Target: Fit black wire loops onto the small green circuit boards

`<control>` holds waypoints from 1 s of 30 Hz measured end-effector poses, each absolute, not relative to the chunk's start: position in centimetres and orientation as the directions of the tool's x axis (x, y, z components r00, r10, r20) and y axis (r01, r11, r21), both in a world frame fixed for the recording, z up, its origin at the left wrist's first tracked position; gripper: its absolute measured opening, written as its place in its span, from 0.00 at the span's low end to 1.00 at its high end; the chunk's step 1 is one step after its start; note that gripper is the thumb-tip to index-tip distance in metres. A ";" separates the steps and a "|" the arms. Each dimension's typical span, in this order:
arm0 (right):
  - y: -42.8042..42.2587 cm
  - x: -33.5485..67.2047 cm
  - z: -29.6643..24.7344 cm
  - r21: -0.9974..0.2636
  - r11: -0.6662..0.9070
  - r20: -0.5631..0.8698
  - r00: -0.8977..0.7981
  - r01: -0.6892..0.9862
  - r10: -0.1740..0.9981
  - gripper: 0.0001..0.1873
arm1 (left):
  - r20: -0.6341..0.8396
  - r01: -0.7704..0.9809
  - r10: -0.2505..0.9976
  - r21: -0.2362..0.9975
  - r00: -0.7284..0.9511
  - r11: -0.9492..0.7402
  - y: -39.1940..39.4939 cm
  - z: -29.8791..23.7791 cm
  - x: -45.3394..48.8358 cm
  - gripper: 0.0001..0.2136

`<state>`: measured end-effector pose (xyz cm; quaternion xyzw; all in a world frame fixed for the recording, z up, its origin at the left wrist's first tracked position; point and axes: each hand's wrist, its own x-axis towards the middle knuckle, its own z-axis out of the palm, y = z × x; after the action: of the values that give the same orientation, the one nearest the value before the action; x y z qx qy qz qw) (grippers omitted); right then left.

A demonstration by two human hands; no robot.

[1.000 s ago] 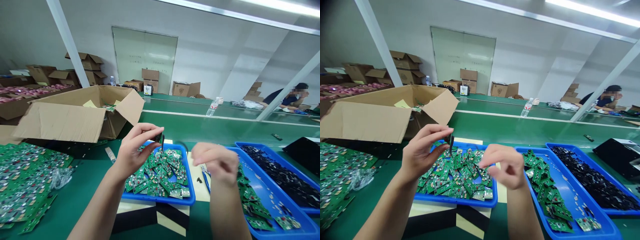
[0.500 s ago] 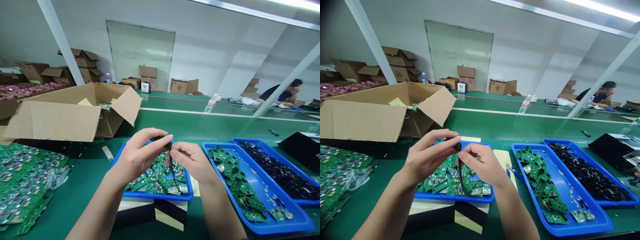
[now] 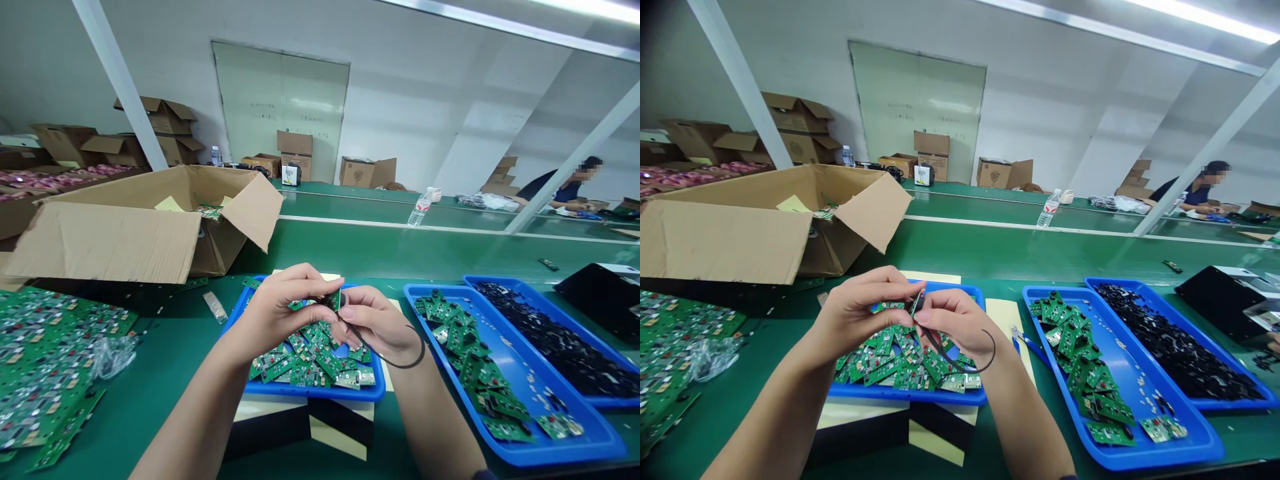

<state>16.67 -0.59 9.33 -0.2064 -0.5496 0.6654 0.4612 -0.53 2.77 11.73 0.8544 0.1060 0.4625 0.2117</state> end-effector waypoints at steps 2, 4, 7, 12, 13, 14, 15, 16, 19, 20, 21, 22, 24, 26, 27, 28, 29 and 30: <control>-0.5 16.7 9.2 -0.930 0.055 0.233 -0.468 -0.362 0.853 0.15 | 0.735 -0.004 0.414 0.493 0.538 -0.870 2.8 11.7 -0.5 0.16; -0.6 16.6 9.1 -0.935 0.074 0.233 -0.445 -0.346 0.865 0.16 | 0.737 0.006 0.436 0.506 0.517 -0.862 3.0 11.7 -0.5 0.15; -0.9 16.5 9.3 -0.941 0.098 0.229 -0.395 -0.325 0.890 0.16 | 0.761 0.038 0.445 0.487 0.471 -0.873 3.3 11.6 -0.5 0.14; -1.4 16.9 10.0 -0.958 0.134 0.215 -0.322 -0.255 0.922 0.15 | 0.764 0.086 0.427 0.444 0.484 -0.892 3.4 11.3 -0.3 0.15; -1.4 17.0 10.1 -0.959 0.137 0.214 -0.321 -0.247 0.923 0.15 | 0.762 0.094 0.423 0.436 0.490 -0.895 3.4 11.3 -0.3 0.15; -1.4 17.0 10.1 -0.960 0.137 0.214 -0.322 -0.244 0.922 0.15 | 0.763 0.100 0.419 0.428 0.492 -0.898 3.3 11.3 -0.3 0.15; -1.4 17.0 10.1 -0.961 0.132 0.209 -0.325 -0.244 0.922 0.16 | 0.764 0.101 0.415 0.424 0.493 -0.900 3.3 11.4 -0.3 0.15; -1.3 16.9 10.1 -0.961 0.120 0.200 -0.328 -0.247 0.923 0.15 | 0.765 0.096 0.413 0.424 0.494 -0.900 3.3 11.4 -0.4 0.15; -1.2 16.6 10.0 -0.966 0.066 0.156 -0.361 -0.249 0.920 0.15 | 0.757 0.049 0.422 0.461 0.499 -0.886 3.4 11.5 -0.5 0.14; -1.1 16.6 9.9 -0.969 0.046 0.139 -0.376 -0.244 0.916 0.15 | 0.748 0.027 0.430 0.485 0.505 -0.874 3.4 11.4 -0.5 0.14; -1.0 16.5 9.8 -0.971 0.027 0.122 -0.392 -0.238 0.912 0.15 | 0.737 0.004 0.443 0.513 0.511 -0.859 3.4 11.4 -0.5 0.14; -1.0 16.5 9.7 -0.972 0.012 0.108 -0.406 -0.233 0.908 0.14 | 0.722 -0.015 0.460 0.545 0.518 -0.839 3.5 11.4 -0.5 0.14; -0.8 16.5 9.6 -0.973 0.002 0.101 -0.417 -0.230 0.903 0.14 | 0.682 -0.041 0.499 0.610 0.535 -0.791 3.5 11.3 -0.4 0.13; -0.8 16.6 9.5 -0.972 0.033 0.125 -0.393 -0.231 0.911 0.14 | 0.639 -0.045 0.533 0.663 0.554 -0.748 3.4 11.2 -0.3 0.13; -0.8 16.6 9.5 -0.973 0.062 0.143 -0.369 -0.224 0.919 0.15 | 0.619 -0.040 0.545 0.680 0.566 -0.732 3.3 11.2 -0.3 0.13; -0.9 16.6 9.6 -0.974 0.095 0.162 -0.338 -0.208 0.927 0.15 | 0.601 -0.029 0.551 0.691 0.579 -0.723 3.2 11.2 -0.2 0.13; -0.9 16.7 9.7 -0.975 0.128 0.180 -0.305 -0.182 0.935 0.15 | 0.584 -0.010 0.554 0.694 0.593 -0.720 3.0 11.3 -0.1 0.12; -1.1 16.7 9.8 -0.976 0.159 0.195 -0.277 -0.147 0.941 0.15 | 0.566 0.017 0.554 0.690 0.611 -0.723 2.8 11.4 -0.1 0.12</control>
<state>16.71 -1.06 9.81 -0.3427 -0.5790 0.5507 0.4940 -0.08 2.83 11.42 0.8344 0.1712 0.4066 0.3303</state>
